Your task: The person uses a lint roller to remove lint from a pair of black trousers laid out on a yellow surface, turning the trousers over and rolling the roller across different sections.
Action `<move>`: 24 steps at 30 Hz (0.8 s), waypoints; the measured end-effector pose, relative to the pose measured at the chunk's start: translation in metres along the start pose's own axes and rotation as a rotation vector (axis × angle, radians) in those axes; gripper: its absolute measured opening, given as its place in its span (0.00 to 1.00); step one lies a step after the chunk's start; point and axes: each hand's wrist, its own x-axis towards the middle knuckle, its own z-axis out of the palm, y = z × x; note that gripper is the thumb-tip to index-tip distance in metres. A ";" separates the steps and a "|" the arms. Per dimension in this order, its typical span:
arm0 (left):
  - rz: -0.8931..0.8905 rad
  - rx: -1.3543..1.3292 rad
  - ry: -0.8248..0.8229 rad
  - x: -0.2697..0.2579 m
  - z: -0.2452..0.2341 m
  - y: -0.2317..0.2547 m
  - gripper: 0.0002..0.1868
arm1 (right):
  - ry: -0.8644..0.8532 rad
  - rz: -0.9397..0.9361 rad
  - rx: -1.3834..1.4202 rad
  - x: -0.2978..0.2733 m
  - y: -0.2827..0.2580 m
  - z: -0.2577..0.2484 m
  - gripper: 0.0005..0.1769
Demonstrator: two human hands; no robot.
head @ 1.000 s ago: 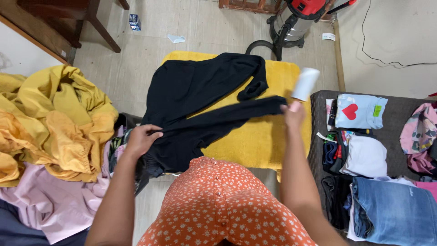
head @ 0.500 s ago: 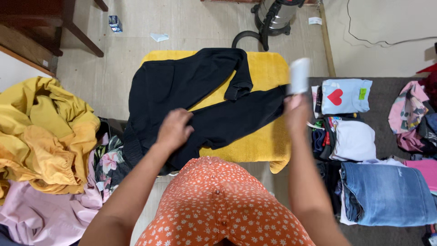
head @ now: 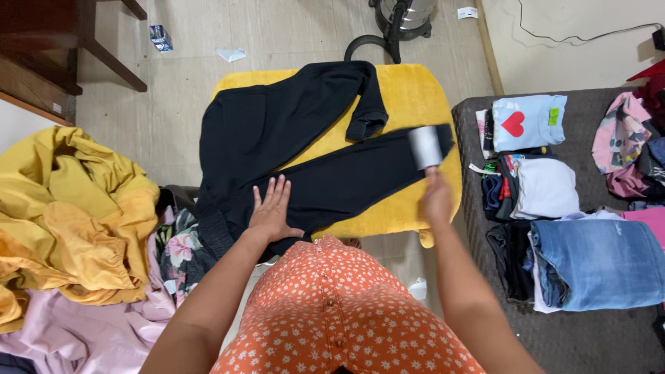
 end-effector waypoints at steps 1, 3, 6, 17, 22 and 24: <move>0.005 -0.002 0.004 -0.001 0.001 -0.001 0.80 | 0.069 0.081 0.033 0.007 0.002 -0.008 0.19; 0.015 -0.004 0.022 -0.001 0.003 -0.002 0.80 | -0.156 0.412 0.219 -0.008 -0.031 -0.009 0.22; 0.020 -0.010 0.009 0.002 0.004 -0.003 0.80 | -0.490 0.747 0.615 -0.049 -0.097 -0.002 0.33; 0.027 -0.019 0.020 -0.008 -0.013 0.000 0.76 | -0.459 0.512 -0.070 -0.002 -0.064 -0.022 0.24; 0.008 -0.346 0.398 -0.002 -0.031 -0.007 0.35 | 0.128 0.203 -0.053 0.063 -0.024 -0.021 0.17; 0.017 -0.377 0.616 0.016 -0.034 -0.015 0.24 | -0.116 0.592 0.521 0.090 -0.044 0.011 0.14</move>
